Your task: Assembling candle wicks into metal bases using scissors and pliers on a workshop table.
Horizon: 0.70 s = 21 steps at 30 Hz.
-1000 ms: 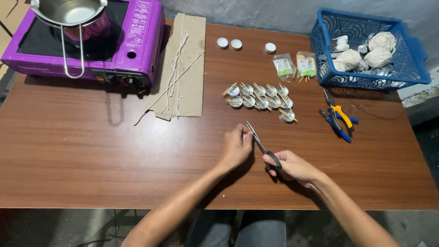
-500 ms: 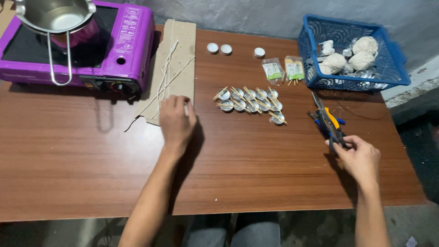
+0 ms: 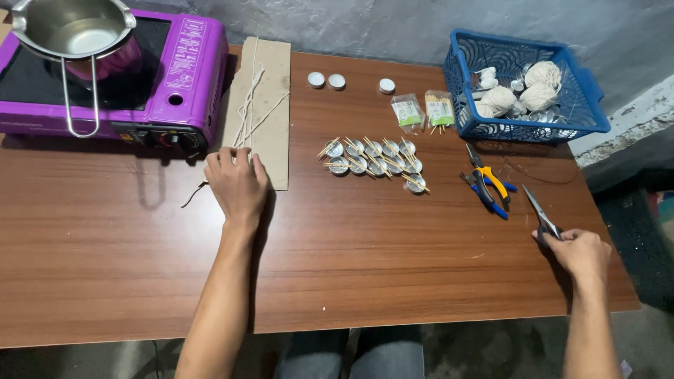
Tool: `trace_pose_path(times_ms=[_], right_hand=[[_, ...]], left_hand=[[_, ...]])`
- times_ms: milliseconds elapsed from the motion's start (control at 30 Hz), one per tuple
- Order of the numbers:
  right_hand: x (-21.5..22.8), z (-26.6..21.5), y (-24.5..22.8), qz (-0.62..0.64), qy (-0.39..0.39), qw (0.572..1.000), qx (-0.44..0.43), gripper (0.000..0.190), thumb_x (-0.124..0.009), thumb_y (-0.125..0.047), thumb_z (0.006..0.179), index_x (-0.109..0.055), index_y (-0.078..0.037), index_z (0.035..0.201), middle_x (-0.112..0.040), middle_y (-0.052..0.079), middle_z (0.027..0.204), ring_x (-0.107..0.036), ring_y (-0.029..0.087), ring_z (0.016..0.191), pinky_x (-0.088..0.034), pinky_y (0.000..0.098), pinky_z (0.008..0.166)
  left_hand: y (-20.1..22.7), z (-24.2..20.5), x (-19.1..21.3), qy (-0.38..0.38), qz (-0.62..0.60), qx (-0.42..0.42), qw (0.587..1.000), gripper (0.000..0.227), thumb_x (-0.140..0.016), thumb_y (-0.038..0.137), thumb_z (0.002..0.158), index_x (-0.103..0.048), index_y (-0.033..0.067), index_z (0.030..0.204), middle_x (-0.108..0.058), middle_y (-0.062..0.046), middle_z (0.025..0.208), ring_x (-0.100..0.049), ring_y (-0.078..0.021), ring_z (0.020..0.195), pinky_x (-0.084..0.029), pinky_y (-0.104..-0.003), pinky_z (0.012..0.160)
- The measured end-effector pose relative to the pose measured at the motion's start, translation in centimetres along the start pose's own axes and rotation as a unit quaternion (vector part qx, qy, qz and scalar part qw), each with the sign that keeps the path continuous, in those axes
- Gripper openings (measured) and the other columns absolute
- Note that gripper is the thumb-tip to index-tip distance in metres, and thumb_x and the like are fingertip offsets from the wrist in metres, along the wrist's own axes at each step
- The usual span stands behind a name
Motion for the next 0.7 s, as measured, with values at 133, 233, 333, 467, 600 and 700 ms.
trace_pose_path(times_ms=[133,233,333,467,600,700], right_hand=[[-0.4,0.9,-1.5,0.006,-0.009,1.0,0.009,0.061,-0.085,-0.059,0.082,-0.083,-0.003,0.106,-0.08,0.024,0.108,-0.066,0.04,0.114,-0.049,0.0509,0.095],[0.2,-0.3,-3.2,0.036,-0.008,0.999,0.005,0.052,-0.085,-0.043,0.086,-0.082,0.0,0.114,-0.074,0.028,0.121,-0.051,0.044,0.129,-0.043,0.0551,0.1],[0.7,-1.3,-4.0,0.042,-0.014,0.999,0.003,0.05,-0.088,-0.033,0.088,-0.078,0.003,0.121,-0.078,0.026,0.113,-0.063,0.037,0.12,-0.044,0.0495,0.107],[1.2,-1.8,-4.4,-0.033,-0.007,0.999,0.016,0.051,-0.081,-0.045,0.091,-0.08,-0.006,0.125,-0.074,0.03,0.123,-0.06,0.046,0.123,-0.046,0.0529,0.104],[3.6,-5.5,-7.9,-0.093,0.069,0.991,0.065,0.042,-0.067,-0.045,0.106,-0.077,-0.011,0.13,-0.077,0.029,0.115,-0.068,0.048,0.111,-0.056,0.0561,0.086],[2.4,-7.3,-13.2,0.044,0.098,0.966,0.237,0.026,-0.077,-0.028,0.101,-0.078,-0.01,0.12,-0.078,0.012,0.103,-0.072,0.022,0.09,-0.059,0.0386,0.077]], left_hand=[[2.0,-0.2,0.6,0.009,-0.033,-0.031,0.999,0.009,-0.071,0.016,0.09,-0.071,0.0097,0.096,-0.06,-0.011,0.095,-0.054,-0.0318,0.093,-0.042,-0.044,0.071],[2.5,-0.5,0.8,0.0,-0.064,-0.039,0.997,0.01,-0.07,0.013,0.087,-0.072,0.0079,0.095,-0.061,-0.01,0.096,-0.054,-0.0316,0.091,-0.043,-0.043,0.072],[2.8,-0.8,0.4,-0.019,-0.09,-0.037,0.995,0.014,-0.068,0.01,0.084,-0.072,0.0078,0.098,-0.059,-0.01,0.094,-0.051,-0.0322,0.088,-0.041,-0.044,0.069],[3.7,-0.8,0.6,-0.033,-0.102,-0.049,0.993,0.018,-0.067,0.011,0.084,-0.072,0.0067,0.1,-0.06,-0.011,0.094,-0.052,-0.0319,0.092,-0.042,-0.043,0.071],[4.2,-0.9,1.0,-0.028,-0.116,-0.063,0.991,0.015,-0.066,0.01,0.081,-0.069,0.0078,0.096,-0.059,-0.011,0.092,-0.049,-0.0323,0.088,-0.041,-0.044,0.071],[4.6,-1.0,1.0,-0.027,-0.13,-0.067,0.989,0.013,-0.066,0.009,0.082,-0.068,0.008,0.095,-0.058,-0.011,0.091,-0.049,-0.0322,0.087,-0.04,-0.043,0.07]])
Point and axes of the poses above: each hand's wrist, its own z-axis towards the middle knuckle, its own x-axis out of the back of the hand, y = z × x, the point moved 5 cm from there along z, towards the middle knuckle
